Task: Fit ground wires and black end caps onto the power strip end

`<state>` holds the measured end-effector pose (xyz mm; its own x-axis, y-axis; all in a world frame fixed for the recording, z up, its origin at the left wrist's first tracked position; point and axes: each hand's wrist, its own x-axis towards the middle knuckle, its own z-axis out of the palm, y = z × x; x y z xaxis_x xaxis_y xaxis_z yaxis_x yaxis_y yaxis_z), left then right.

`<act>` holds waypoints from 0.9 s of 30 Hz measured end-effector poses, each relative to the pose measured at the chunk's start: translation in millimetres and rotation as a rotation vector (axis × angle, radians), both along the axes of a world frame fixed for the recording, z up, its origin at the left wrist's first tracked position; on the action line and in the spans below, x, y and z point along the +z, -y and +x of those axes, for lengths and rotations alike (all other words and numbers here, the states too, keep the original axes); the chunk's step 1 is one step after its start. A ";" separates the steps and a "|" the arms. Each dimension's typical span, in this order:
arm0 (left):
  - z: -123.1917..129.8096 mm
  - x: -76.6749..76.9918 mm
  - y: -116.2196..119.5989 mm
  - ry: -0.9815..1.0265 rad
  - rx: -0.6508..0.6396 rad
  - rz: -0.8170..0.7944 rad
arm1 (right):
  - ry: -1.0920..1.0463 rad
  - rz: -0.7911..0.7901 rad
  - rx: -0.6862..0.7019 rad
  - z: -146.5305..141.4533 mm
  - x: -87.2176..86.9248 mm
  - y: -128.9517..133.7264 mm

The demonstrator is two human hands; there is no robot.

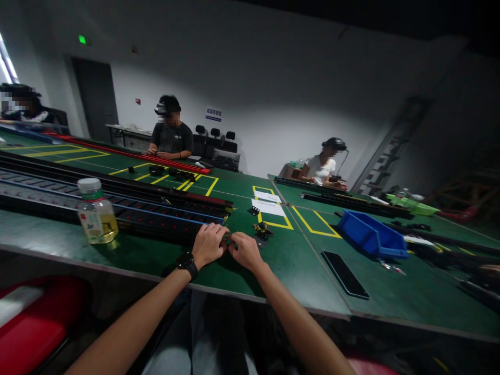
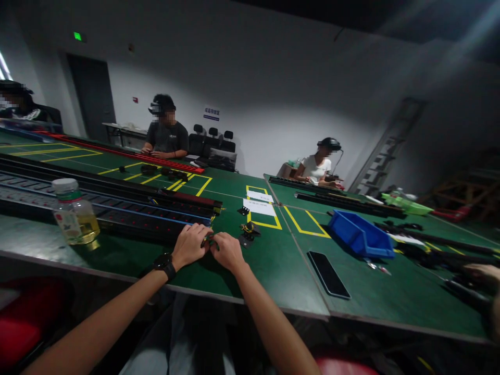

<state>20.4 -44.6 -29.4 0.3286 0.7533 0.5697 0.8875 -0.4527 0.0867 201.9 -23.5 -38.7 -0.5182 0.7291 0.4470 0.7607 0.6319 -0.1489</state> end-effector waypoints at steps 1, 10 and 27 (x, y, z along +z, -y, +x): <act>-0.3 -0.2 -0.5 -0.001 -0.004 0.002 | 0.004 -0.003 -0.004 -0.1 0.6 0.1; 0.4 2.1 -1.1 -0.040 0.033 0.015 | -0.010 -0.046 0.004 -0.3 2.5 0.6; -1.8 1.4 -5.9 -0.077 0.053 0.012 | -0.044 -0.034 0.027 -2.7 8.0 6.1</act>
